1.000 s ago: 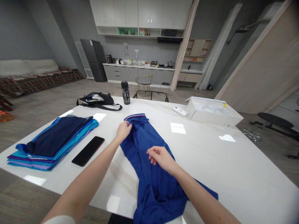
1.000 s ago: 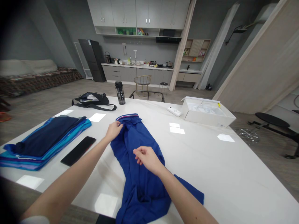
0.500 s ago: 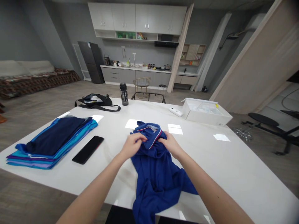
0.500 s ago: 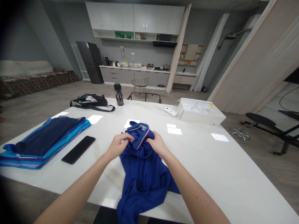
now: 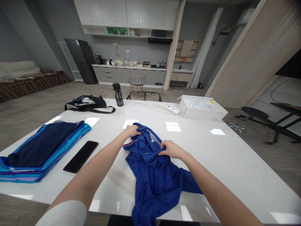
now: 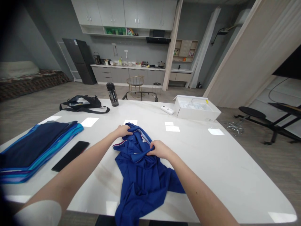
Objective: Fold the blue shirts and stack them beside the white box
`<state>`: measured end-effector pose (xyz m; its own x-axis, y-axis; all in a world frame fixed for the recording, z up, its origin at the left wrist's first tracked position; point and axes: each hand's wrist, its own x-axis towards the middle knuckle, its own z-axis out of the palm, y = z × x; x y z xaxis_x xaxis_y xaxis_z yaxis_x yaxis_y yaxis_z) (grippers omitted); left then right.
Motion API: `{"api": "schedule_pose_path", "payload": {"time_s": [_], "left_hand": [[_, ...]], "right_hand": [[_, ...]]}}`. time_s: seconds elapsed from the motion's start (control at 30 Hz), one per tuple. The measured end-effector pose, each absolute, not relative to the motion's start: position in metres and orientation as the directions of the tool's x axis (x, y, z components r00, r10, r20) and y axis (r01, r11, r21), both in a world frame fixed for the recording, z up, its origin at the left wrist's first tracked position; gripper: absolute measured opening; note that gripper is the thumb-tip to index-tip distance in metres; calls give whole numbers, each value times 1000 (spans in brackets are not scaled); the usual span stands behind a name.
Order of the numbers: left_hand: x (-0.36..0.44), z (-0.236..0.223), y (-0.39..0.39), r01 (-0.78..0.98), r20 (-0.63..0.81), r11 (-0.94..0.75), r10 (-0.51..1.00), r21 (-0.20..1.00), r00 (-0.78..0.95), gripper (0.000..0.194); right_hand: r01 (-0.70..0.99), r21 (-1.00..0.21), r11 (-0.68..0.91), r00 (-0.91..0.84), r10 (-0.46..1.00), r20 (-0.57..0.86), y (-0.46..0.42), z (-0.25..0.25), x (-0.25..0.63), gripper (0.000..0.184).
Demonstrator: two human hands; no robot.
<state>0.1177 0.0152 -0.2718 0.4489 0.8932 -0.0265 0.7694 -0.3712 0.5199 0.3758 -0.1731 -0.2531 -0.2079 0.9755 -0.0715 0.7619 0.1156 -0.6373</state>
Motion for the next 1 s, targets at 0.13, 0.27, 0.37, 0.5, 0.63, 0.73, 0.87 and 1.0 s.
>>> {"api": "schedule_pose_path", "payload": {"time_s": [0.13, 0.27, 0.37, 0.5, 0.63, 0.73, 0.87, 1.0], "left_hand": [[121, -252, 14, 654, 84, -431, 867, 622, 491, 41], [111, -211, -1, 409, 67, -401, 776, 820, 628, 43], [103, -178, -16, 375, -97, -283, 671, 883, 735, 47], [102, -150, -32, 368, -122, -355, 557, 859, 822, 67], [106, -137, -43, 535, 6, -593, 673, 602, 740, 44], [101, -128, -51, 535, 64, -692, 638, 485, 767, 37], [83, -105, -64, 417, 123, -709, 574, 569, 809, 24], [73, -74, -84, 281, 68, -549, 531, 787, 845, 20]], "right_hand": [[766, -624, 153, -123, 988, 92, -161, -253, 381, 45], [741, -628, 239, -92, 962, 258, -154, -230, 390, 40], [729, -622, 287, -142, 951, 273, -153, -210, 395, 25], [710, -611, 350, -244, 936, 253, -156, -199, 397, 23], [764, -553, 334, -286, 942, 175, -163, -194, 393, 12], [754, -563, 338, -257, 941, 220, -173, -185, 390, 24], [702, -674, 231, 20, 939, 343, -191, -161, 389, 39], [607, -757, 242, 195, 879, 436, -209, -125, 382, 38]]}}
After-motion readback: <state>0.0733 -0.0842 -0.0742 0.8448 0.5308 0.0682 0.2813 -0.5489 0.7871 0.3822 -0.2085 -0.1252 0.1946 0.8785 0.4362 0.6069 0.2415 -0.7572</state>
